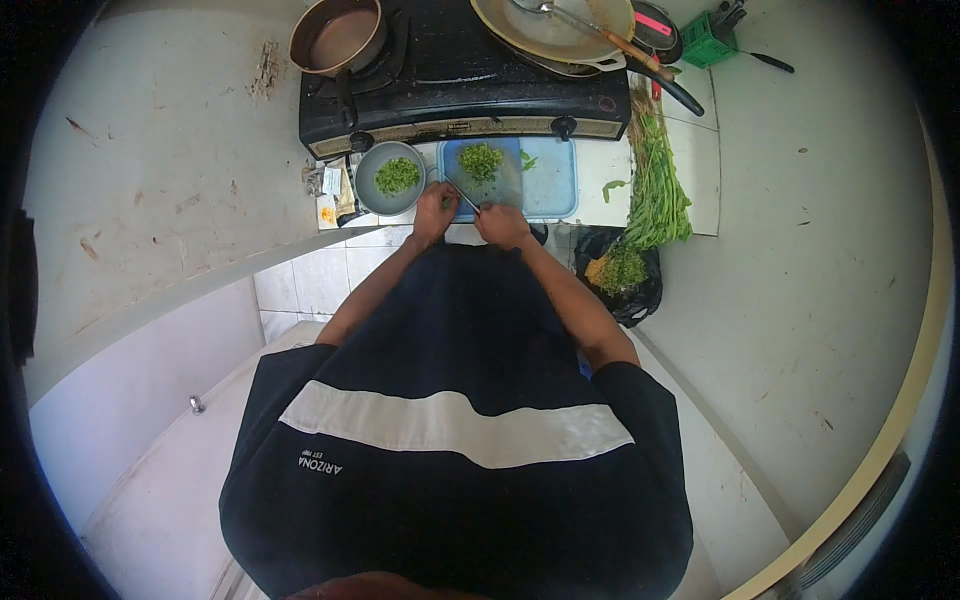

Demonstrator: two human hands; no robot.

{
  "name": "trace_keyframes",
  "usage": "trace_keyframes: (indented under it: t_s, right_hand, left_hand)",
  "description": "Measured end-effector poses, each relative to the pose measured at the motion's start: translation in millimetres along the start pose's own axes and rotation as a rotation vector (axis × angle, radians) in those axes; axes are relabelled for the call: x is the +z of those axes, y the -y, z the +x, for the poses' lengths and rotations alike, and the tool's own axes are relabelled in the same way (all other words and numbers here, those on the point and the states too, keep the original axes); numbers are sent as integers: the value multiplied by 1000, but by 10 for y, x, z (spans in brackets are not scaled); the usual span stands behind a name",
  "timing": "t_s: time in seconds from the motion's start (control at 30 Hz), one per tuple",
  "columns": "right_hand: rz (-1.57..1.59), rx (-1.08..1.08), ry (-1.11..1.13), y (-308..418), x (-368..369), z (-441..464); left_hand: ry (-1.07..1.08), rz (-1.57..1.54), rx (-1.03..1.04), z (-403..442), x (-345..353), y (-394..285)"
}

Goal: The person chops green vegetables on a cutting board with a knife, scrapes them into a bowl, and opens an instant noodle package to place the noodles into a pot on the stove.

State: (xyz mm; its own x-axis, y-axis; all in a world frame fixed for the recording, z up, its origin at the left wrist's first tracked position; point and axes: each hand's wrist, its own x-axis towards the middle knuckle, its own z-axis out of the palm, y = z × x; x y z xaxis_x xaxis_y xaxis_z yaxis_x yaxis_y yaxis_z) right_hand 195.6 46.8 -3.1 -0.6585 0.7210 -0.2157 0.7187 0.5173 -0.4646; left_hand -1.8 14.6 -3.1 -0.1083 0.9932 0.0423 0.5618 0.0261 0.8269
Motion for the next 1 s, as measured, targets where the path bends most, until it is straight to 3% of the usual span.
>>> trace_keyframes:
  t_s: [0.43, 0.73, 1.0]
  right_hand:
    - [15, -4, -27, -110, -65, -162]
    - [39, -20, 6, -69, -60, -125]
    - [8, -48, -68, -102, 12, -47]
  left_hand:
    - [-23, 48, 33, -6, 20, -79]
    - [-26, 1, -52, -4, -12, -141]
    - [18, 51, 63, -18, -38, -78]
